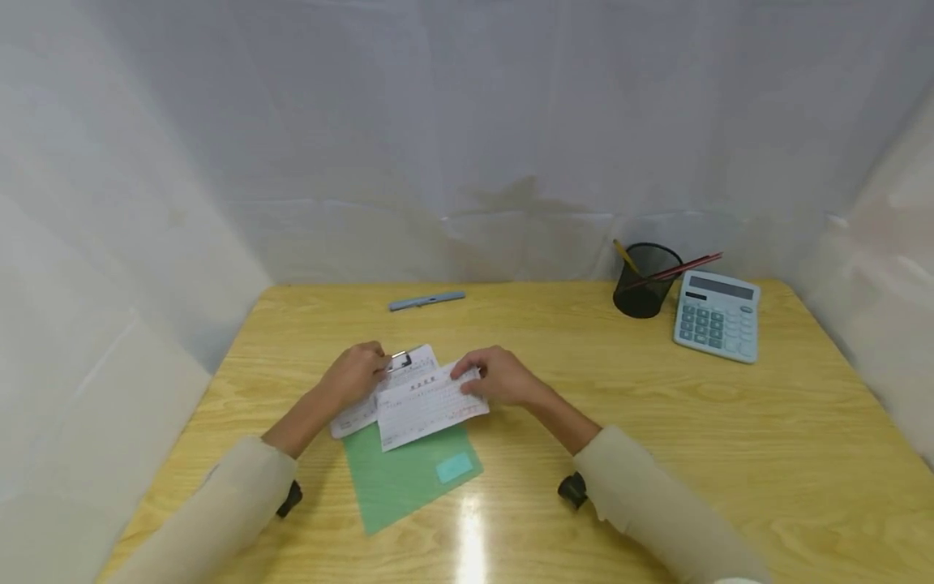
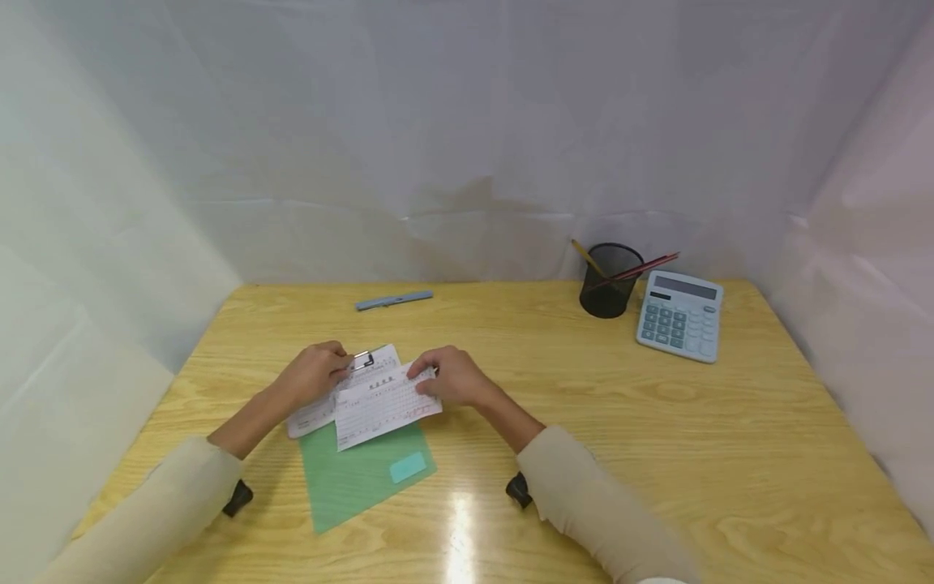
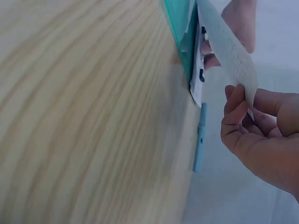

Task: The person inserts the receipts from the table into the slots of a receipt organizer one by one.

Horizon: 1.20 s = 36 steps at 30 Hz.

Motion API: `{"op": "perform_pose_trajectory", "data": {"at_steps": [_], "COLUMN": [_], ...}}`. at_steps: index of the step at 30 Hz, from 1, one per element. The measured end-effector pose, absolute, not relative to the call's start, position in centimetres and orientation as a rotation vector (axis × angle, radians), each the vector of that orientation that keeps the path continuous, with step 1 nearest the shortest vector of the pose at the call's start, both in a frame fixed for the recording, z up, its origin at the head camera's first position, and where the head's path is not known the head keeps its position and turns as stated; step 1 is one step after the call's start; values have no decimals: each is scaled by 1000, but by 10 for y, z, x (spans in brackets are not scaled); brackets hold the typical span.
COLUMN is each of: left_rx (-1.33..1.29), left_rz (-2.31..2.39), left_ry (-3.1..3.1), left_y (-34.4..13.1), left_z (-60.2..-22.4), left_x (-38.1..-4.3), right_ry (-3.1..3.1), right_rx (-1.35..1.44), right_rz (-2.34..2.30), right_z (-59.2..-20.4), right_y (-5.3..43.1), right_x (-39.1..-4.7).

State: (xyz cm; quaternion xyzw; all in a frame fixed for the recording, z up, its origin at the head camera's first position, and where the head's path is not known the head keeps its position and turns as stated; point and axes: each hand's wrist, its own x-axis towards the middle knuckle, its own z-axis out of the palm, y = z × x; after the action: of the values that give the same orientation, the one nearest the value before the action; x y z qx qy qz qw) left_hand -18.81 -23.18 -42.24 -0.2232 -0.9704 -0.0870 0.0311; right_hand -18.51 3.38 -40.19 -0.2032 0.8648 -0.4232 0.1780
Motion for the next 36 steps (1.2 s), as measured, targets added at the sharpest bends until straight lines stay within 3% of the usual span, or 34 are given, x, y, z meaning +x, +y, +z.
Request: {"op": "perform_pose_trajectory", "data": {"at_steps": [16, 36], "left_rx": [-743, -806], "left_rz": [-304, -236], "left_ry": [-2919, -2892], "left_y": [-231, -232], "left_z": [-421, -425], "left_x": [-188, -190], "right_ry": [2467, 2577], "right_rx": [-502, -469], "right_rz": [-1000, -851], "right_z": [-416, -413], "right_y": [-35, -45], "right_x": [-203, -211]}}
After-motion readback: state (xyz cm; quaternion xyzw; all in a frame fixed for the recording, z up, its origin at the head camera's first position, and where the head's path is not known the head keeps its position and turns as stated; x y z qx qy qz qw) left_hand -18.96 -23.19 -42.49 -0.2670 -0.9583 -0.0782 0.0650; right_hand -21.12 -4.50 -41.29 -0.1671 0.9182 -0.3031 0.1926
